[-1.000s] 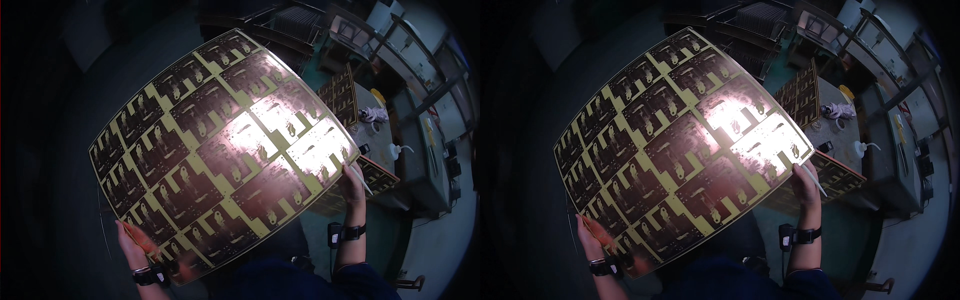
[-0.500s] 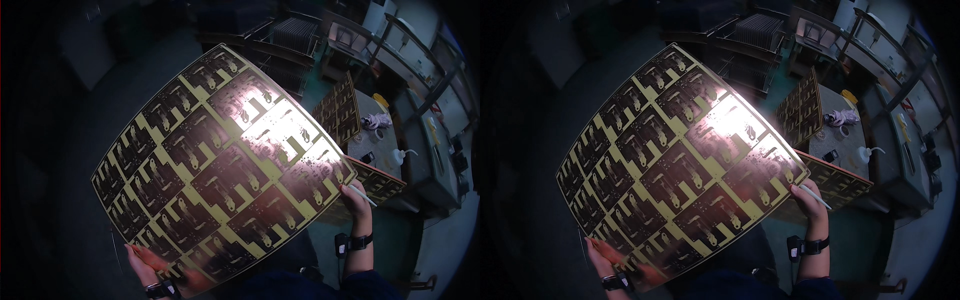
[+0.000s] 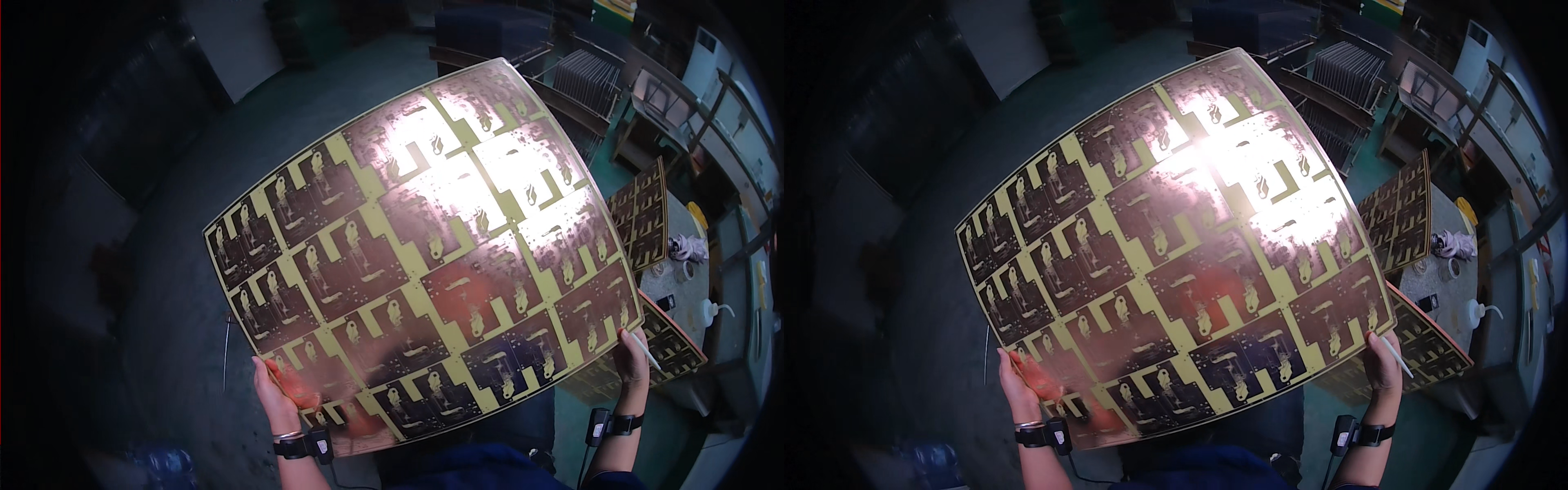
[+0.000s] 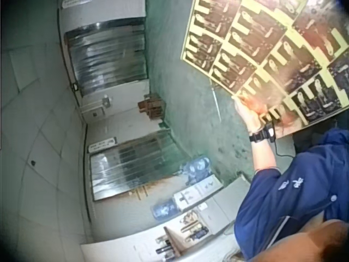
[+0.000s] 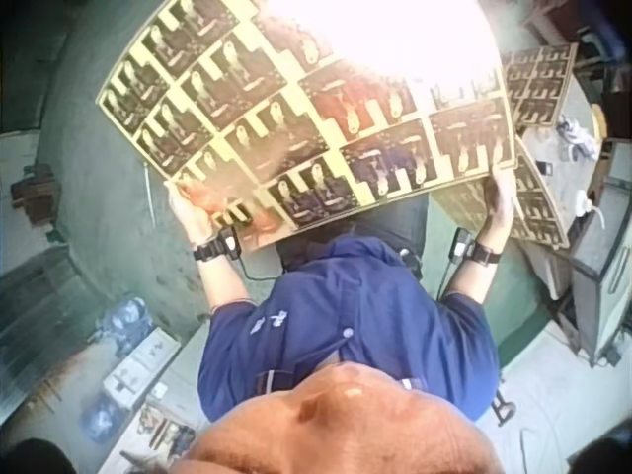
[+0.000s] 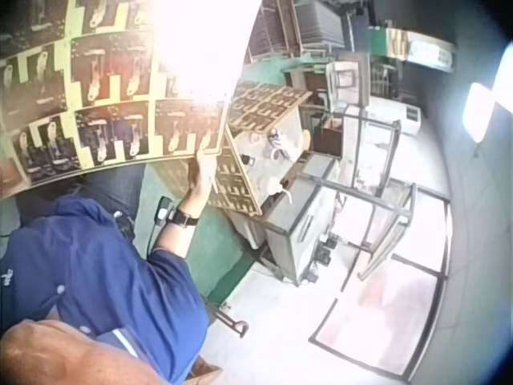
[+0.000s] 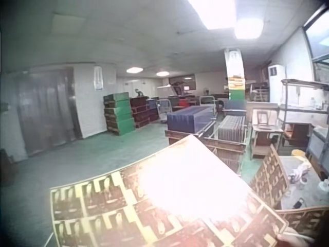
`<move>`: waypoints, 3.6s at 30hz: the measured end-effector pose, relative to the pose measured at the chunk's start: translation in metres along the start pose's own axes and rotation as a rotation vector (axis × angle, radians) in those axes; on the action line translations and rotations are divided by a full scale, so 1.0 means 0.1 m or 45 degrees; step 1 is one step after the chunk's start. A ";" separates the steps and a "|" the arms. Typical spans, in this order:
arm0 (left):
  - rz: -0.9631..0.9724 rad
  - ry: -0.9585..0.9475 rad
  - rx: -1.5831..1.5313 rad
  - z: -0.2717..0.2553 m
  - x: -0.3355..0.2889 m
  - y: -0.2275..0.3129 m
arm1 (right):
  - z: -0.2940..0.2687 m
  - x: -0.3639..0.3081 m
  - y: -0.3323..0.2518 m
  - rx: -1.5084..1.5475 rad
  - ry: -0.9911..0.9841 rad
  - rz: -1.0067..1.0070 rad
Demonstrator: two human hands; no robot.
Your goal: Inspecting and rotating large circuit board panels to check for quality.
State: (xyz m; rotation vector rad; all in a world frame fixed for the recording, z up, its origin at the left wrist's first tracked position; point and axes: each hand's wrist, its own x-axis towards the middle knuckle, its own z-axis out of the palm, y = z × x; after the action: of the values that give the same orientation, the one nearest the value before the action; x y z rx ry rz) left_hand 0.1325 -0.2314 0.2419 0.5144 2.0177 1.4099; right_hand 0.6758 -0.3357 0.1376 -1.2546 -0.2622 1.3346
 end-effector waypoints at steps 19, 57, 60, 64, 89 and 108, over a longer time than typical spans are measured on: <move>0.139 -0.008 -0.025 0.03 0.02 -0.15 | -0.18 0.02 0.35 0.092 0.111 0.210; 0.121 -0.002 -0.162 -0.04 -0.05 -0.25 | -0.22 0.30 0.80 0.429 0.037 0.049; 0.016 -0.132 -0.230 -0.09 -0.09 -0.20 | -0.41 0.39 0.88 0.516 -0.032 0.089; -0.007 -0.250 -0.213 -0.20 -0.12 -0.17 | -0.38 0.42 0.93 0.538 0.167 0.040; 0.041 -0.482 -0.345 -0.22 -0.13 0.13 | -0.47 0.69 1.09 0.406 0.090 0.144; -0.030 -0.585 -0.367 -0.17 -0.14 0.20 | -0.41 0.54 0.78 0.489 0.176 0.100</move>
State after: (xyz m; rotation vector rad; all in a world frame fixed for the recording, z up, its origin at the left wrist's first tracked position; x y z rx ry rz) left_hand 0.1312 -0.2449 0.2683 0.6175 1.4284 1.3876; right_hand 0.6793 -0.3324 0.0339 -1.0323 0.1381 1.2842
